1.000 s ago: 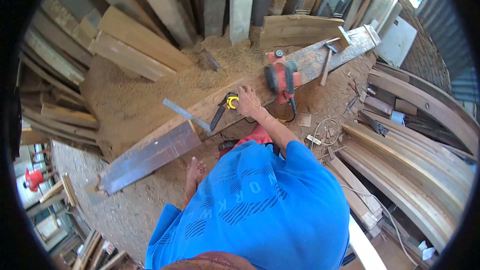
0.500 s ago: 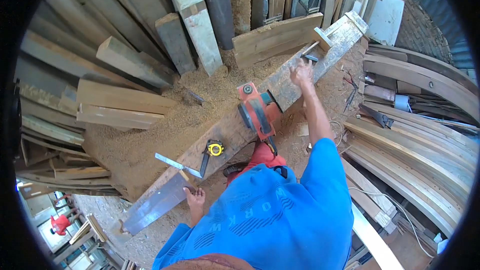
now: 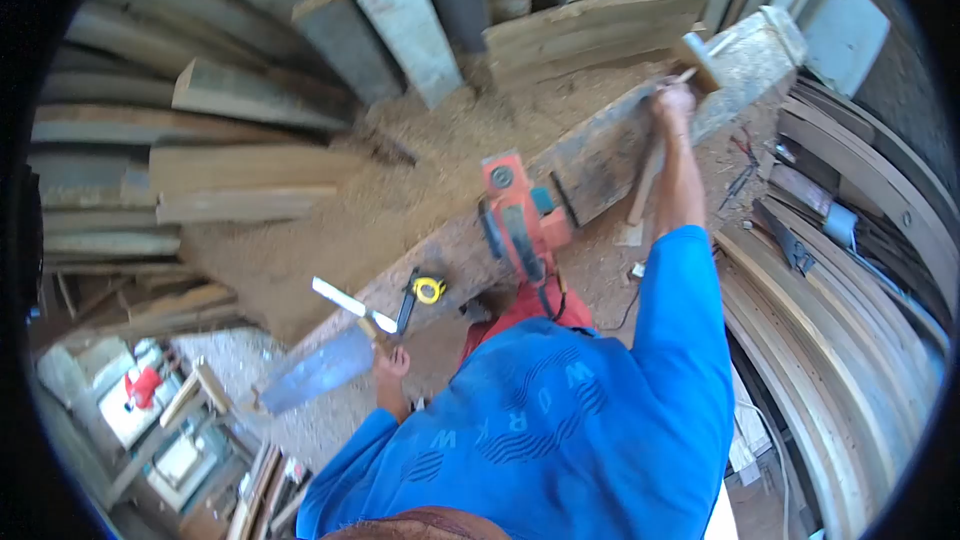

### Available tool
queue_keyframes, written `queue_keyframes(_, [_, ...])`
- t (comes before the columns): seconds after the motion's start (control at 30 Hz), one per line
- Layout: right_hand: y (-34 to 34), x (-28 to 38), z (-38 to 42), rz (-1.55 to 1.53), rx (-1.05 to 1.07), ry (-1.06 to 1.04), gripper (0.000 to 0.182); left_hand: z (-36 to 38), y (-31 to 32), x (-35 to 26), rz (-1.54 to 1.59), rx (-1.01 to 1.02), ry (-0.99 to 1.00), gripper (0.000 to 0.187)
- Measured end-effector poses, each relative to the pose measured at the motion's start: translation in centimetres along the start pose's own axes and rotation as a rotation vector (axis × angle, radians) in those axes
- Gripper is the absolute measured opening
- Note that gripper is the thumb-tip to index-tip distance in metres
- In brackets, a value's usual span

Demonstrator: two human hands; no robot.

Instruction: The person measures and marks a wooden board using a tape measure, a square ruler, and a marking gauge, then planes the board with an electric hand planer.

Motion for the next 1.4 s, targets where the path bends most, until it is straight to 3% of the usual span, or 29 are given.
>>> queue_keyframes(0.07, [0.2, -0.9, 1.3, -0.150, -0.164, -0.007, 0.028, -0.3, -0.3, 0.1, 0.054, 0.052, -0.007, 0.067])
queue_keyframes(0.13, [-3.5, -0.2, 2.0, -0.309, -0.362, 0.004, 0.026, 1.0, 0.9, 0.3, -0.008, -0.032, 0.045, 0.063])
queue_keyframes(0.2, [-7.2, 3.2, 6.4, -0.334, -0.447, -0.128, 0.028, 0.6, 0.9, 0.4, -0.003, -0.029, 0.053, 0.059])
queue_keyframes(0.4, [-12.2, 18.0, 23.0, -0.778, -0.111, -0.449, 0.032, 1.9, 0.9, 1.2, -0.138, 0.083, 0.169, 0.048])
queue_keyframes(0.47, [-13.9, 24.3, 30.6, -0.934, 0.092, -0.537, 0.031, 3.6, 0.6, 0.9, -0.262, 0.106, 0.209, 0.045])
queue_keyframes(0.57, [-12.1, 31.0, 38.9, -1.005, 0.475, -0.707, 0.030, 4.8, 0.2, 0.4, -0.744, 0.464, 0.254, 0.043])
queue_keyframes(0.67, [-11.7, 36.7, 49.4, -1.095, 0.850, -0.796, 0.030, 12.2, 1.3, -1.9, -0.509, 0.623, 0.511, 0.058])
queue_keyframes(0.8, [-13.0, 40.2, 60.9, -1.057, 0.979, -1.042, 0.029, 23.1, 1.1, -8.2, -0.020, 0.870, 0.976, 0.088])
queue_keyframes(0.87, [-13.9, 41.0, 65.1, -0.994, 0.984, -1.157, 0.030, 28.7, -0.4, -11.5, -0.004, 0.810, 1.197, 0.084])
queue_keyframes(0.93, [-15.5, 41.4, 68.3, -0.894, 0.948, -1.277, 0.031, 29.7, -2.2, -14.0, 0.000, 0.715, 1.365, 0.078])
queue_keyframes(0.97, [-15.8, 41.8, 69.8, -0.897, 0.917, -1.389, 0.036, 29.4, -3.0, -14.9, -0.003, 0.659, 1.418, 0.074])
queue_keyframes(1.1, [-15.5, 41.2, 73.5, -0.822, 0.979, -1.378, 0.043, 29.4, -6.5, -15.9, 0.046, 0.611, 1.437, 0.053])
queue_keyframes(1.23, [-15.8, 41.5, 75.3, -0.848, 1.530, -1.283, 0.052, 27.6, -9.2, -16.4, 0.322, 0.722, 1.365, 0.046])
queue_keyframes(1.33, [-11.0, 43.2, 71.5, -0.556, 1.205, -1.191, 0.050, 23.5, -11.5, -16.9, 0.557, 0.928, 1.202, 0.043])
queue_keyframes(1.4, [-4.9, 43.4, 68.4, -0.103, 0.585, -1.379, 0.042, 22.9, -13.0, -16.4, 0.657, 1.020, 1.129, 0.047])
Point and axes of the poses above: each hand's wrist, its own z-axis away from the middle knuckle, its own y-axis out of the palm, x = y × z, the point moved 5 cm from there along -z, towards the middle knuckle, and after that the axes turned 2 degrees about x, right-handed, at the moved point
